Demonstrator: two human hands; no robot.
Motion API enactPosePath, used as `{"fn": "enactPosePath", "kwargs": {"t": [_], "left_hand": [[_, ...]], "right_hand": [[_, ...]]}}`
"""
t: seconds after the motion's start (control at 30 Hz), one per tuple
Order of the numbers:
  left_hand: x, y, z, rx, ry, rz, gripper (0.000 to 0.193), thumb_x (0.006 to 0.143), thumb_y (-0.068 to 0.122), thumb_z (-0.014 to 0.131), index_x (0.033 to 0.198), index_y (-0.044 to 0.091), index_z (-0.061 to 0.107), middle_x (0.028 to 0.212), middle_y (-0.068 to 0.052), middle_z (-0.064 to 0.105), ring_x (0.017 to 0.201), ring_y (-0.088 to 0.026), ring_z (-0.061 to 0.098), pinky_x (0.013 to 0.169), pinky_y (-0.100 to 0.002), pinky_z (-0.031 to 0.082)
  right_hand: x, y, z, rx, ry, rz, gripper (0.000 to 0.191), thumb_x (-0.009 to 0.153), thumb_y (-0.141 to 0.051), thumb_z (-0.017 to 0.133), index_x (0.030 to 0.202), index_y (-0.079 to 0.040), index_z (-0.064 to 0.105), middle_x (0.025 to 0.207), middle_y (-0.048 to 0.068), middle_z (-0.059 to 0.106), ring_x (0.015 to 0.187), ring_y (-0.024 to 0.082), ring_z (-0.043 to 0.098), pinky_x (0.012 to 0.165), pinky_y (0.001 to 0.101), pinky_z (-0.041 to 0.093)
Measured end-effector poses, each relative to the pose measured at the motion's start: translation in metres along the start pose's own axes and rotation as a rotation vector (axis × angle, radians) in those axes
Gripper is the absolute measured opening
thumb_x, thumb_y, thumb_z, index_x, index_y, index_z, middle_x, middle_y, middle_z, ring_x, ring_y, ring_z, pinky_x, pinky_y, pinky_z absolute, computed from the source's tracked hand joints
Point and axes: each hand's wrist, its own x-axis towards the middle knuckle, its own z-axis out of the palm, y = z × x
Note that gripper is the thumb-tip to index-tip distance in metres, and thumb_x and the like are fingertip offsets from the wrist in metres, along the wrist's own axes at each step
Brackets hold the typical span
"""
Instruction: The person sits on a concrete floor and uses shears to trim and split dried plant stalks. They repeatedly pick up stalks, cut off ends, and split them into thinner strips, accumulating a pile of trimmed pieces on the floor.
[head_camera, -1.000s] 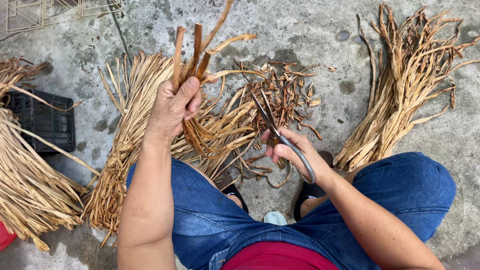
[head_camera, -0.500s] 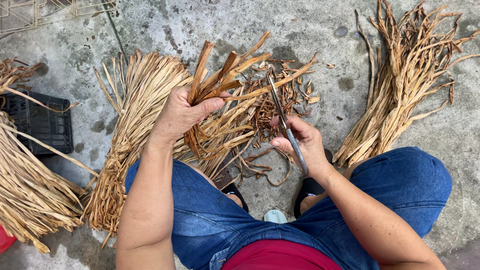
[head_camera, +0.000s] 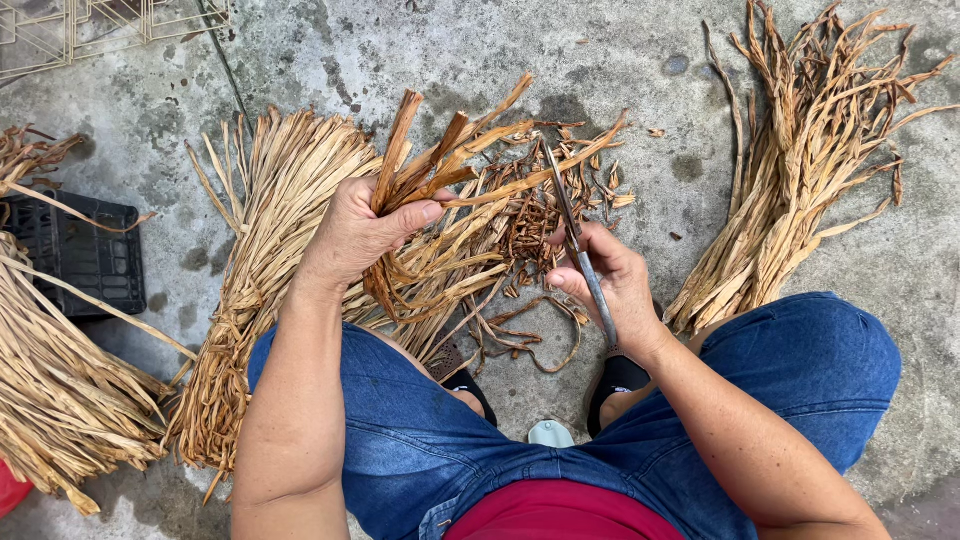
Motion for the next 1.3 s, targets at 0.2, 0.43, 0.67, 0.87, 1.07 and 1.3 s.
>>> {"fn": "enactPosePath", "kwargs": {"t": [0.2,0.43,0.67,0.87,1.07,1.3], "left_hand": [[0.002,-0.003,0.0,-0.035,-0.002,-0.053,0.022,0.093,0.023,0.078,0.109,0.009,0.079,0.065,0.007,0.06,0.052,-0.001,0.046,0.046,-0.019,0.035],[-0.008,-0.001,-0.01,-0.252,0.178,0.192,0.024,0.099,0.03,0.075,0.109,0.007,0.075,0.068,0.005,0.058,0.05,-0.002,0.043,0.042,-0.02,0.034],[-0.032,-0.009,-0.036,-0.439,0.261,0.399,0.025,0.111,0.029,0.067,0.105,0.006,0.07,0.068,0.002,0.053,0.049,-0.004,0.042,0.043,-0.02,0.033],[-0.03,-0.011,-0.039,-0.478,0.199,0.556,0.034,0.115,0.026,0.06,0.088,0.005,0.06,0.068,-0.004,0.055,0.046,-0.007,0.046,0.037,-0.022,0.035],[-0.046,-0.001,-0.02,-0.691,0.132,0.502,0.039,0.113,0.026,0.059,0.082,0.003,0.054,0.065,-0.005,0.048,0.048,-0.01,0.038,0.044,-0.024,0.032],[-0.043,-0.053,-0.101,-0.7,0.48,0.653,0.05,0.122,0.026,0.052,0.078,0.002,0.047,0.061,-0.007,0.04,0.048,-0.019,0.035,0.049,-0.034,0.031]], "right_hand": [[0.002,-0.001,0.001,0.274,0.063,0.137,0.033,0.089,-0.024,0.079,0.114,-0.005,0.067,0.064,-0.006,0.053,0.046,0.002,0.044,0.04,0.019,0.035],[0.007,0.063,0.007,-0.531,-0.068,0.319,0.048,0.086,-0.043,0.082,0.117,-0.01,0.068,0.072,0.008,0.064,0.065,0.022,0.061,0.058,0.04,0.051],[-0.026,0.182,0.062,-1.216,-0.48,0.491,0.067,0.084,-0.063,0.071,0.136,-0.023,0.059,0.109,0.017,0.074,0.102,0.035,0.072,0.083,0.0478,0.057],[-0.015,0.141,0.106,-0.875,-0.401,0.372,0.105,0.076,-0.063,0.079,0.157,-0.012,0.034,0.151,0.02,0.048,0.132,0.036,0.053,0.108,0.049,0.045],[0.027,0.02,0.149,-0.309,-0.24,-0.36,0.111,0.076,-0.045,0.091,0.16,-0.004,0.031,0.159,0.02,0.045,0.148,0.033,0.045,0.124,0.0452,0.036],[0.055,0.06,0.191,-0.043,-0.551,0.206,0.036,0.079,-0.019,0.087,0.108,-0.004,0.074,0.099,0.001,0.078,0.091,0.014,0.073,0.086,0.0293,0.062]]}}
